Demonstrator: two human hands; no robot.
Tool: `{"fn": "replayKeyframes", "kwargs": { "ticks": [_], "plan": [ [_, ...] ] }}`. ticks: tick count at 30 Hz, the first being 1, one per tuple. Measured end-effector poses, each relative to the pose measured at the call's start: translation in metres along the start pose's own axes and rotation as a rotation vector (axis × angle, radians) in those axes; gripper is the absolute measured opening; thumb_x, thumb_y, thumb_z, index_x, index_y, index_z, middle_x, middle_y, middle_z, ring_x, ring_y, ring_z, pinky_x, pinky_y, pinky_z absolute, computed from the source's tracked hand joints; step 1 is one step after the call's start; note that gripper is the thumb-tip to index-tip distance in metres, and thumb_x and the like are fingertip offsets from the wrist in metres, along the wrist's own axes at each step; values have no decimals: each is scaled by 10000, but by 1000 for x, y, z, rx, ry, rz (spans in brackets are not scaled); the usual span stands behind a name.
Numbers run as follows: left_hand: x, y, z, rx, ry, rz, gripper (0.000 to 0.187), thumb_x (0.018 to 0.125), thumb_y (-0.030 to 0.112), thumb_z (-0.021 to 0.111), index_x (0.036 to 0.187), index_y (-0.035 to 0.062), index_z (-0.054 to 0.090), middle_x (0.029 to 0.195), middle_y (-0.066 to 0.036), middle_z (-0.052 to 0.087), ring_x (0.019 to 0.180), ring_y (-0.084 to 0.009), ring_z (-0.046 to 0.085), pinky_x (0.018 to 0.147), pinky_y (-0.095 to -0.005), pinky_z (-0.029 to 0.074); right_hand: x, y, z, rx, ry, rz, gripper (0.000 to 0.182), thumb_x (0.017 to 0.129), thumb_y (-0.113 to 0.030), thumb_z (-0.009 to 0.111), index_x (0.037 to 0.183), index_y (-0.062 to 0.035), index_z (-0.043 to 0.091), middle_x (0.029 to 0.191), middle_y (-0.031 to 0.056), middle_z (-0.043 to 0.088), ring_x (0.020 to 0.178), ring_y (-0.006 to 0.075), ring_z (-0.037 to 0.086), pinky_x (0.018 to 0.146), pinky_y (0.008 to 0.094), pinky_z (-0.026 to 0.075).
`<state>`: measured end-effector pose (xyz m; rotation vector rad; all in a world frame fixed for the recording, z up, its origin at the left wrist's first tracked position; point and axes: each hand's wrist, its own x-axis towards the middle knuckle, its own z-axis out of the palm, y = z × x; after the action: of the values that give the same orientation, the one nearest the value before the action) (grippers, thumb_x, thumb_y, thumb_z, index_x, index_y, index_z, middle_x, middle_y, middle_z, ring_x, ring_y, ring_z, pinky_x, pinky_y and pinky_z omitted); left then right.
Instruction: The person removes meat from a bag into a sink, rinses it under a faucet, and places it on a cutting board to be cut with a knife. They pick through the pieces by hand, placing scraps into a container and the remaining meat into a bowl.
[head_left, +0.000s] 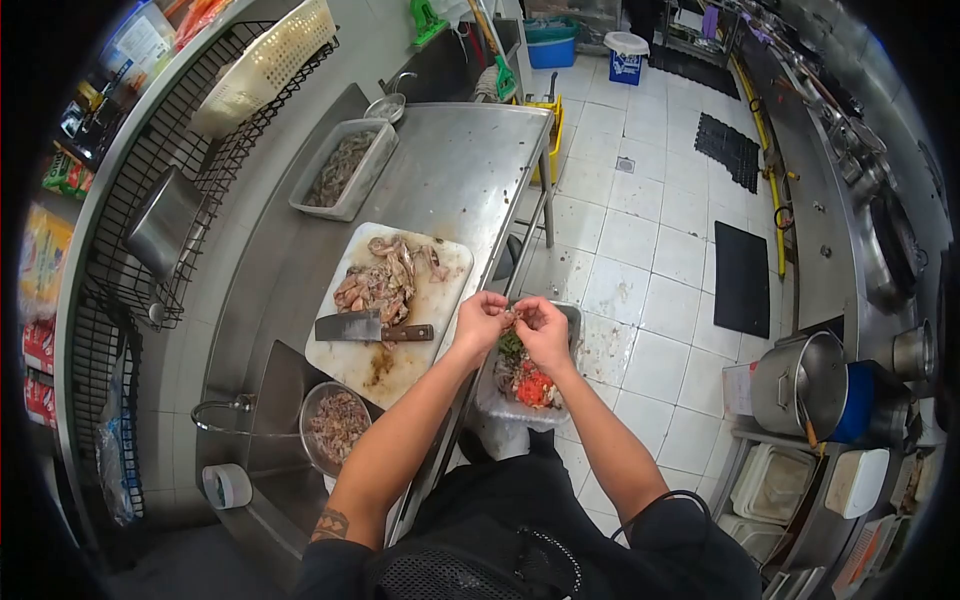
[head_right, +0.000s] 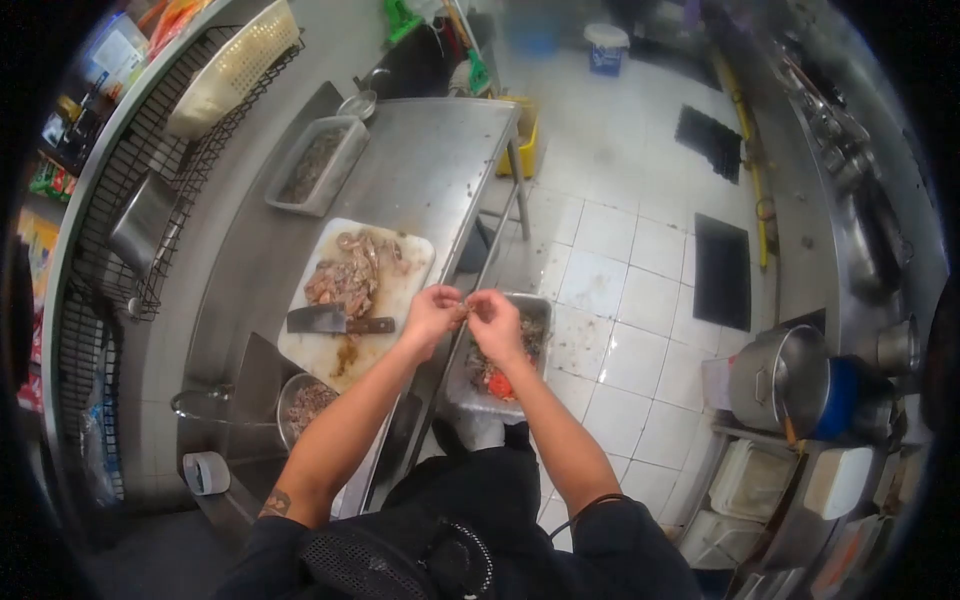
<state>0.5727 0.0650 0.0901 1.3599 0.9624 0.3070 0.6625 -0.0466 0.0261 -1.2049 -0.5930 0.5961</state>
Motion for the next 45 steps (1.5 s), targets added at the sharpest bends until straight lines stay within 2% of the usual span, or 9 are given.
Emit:
{"fn": "replayKeyframes", "kwargs": {
  "ticks": [18,20,23,26,33,36,39,41,45],
  "plan": [
    [7,-1,-8,162,-80,-32,265,865,-75,723,1111,-26,640,941,-97,701,812,-154,684,672,-268,560,8,-14,4,-308,-122,-96,208,786,29,666,988,13,621,838,46,645,726,81,578,654,264,485],
    [10,-6,-9,156,-76,-24,265,868,-81,717,1114,-26,637,945,-98,699,813,-154,681,674,-267,556,8,-14,6,-323,-109,-122,194,803,7,666,995,-2,639,846,128,663,740,207,639,683,342,521],
    [14,-11,-10,130,-81,2,265,873,-90,708,1119,-27,631,949,-97,694,809,-154,672,681,-265,548,7,-11,9,-342,-94,-147,184,807,19,652,988,-1,634,845,146,661,734,232,644,681,348,522],
    [18,-11,-13,111,-80,29,266,876,-97,704,1121,-26,629,949,-91,688,803,-152,662,685,-266,542,7,-4,11,-366,-93,-197,186,821,61,643,999,13,618,840,80,645,704,124,594,625,276,481],
    [14,-9,-15,37,27,55,232,880,-106,710,1085,-22,639,935,-73,692,825,-125,659,709,-253,548,0,-18,9,-393,-72,-255,180,855,58,673,1014,0,611,849,75,614,723,130,597,620,280,474],
    [10,-4,-20,28,-2,57,252,891,-86,707,1127,-24,642,956,-79,692,841,-132,664,718,-253,551,-13,-22,7,-422,-92,-247,152,859,63,662,991,-1,621,844,122,616,709,231,626,646,329,509],
    [4,4,-26,8,-103,-8,296,911,-57,705,1196,-30,629,1008,-91,689,905,-170,687,785,-291,585,-17,-19,9,-414,-32,-276,147,861,54,673,987,-3,621,839,105,623,711,207,624,642,317,509],
    [-3,3,-25,-33,-109,-47,300,919,-41,703,1210,-31,629,1016,-93,692,913,-174,689,790,-298,583,-14,-17,14,-339,-34,-204,186,868,56,684,1025,2,601,855,48,615,758,100,593,663,255,492],
    [-4,-2,-31,-170,-105,-91,342,932,-11,700,1263,-24,620,1068,-103,695,947,-184,689,805,-316,576,-5,-19,22,-340,-67,-198,198,881,72,678,1047,3,595,910,44,624,815,90,606,697,250,522]
  ]
}}
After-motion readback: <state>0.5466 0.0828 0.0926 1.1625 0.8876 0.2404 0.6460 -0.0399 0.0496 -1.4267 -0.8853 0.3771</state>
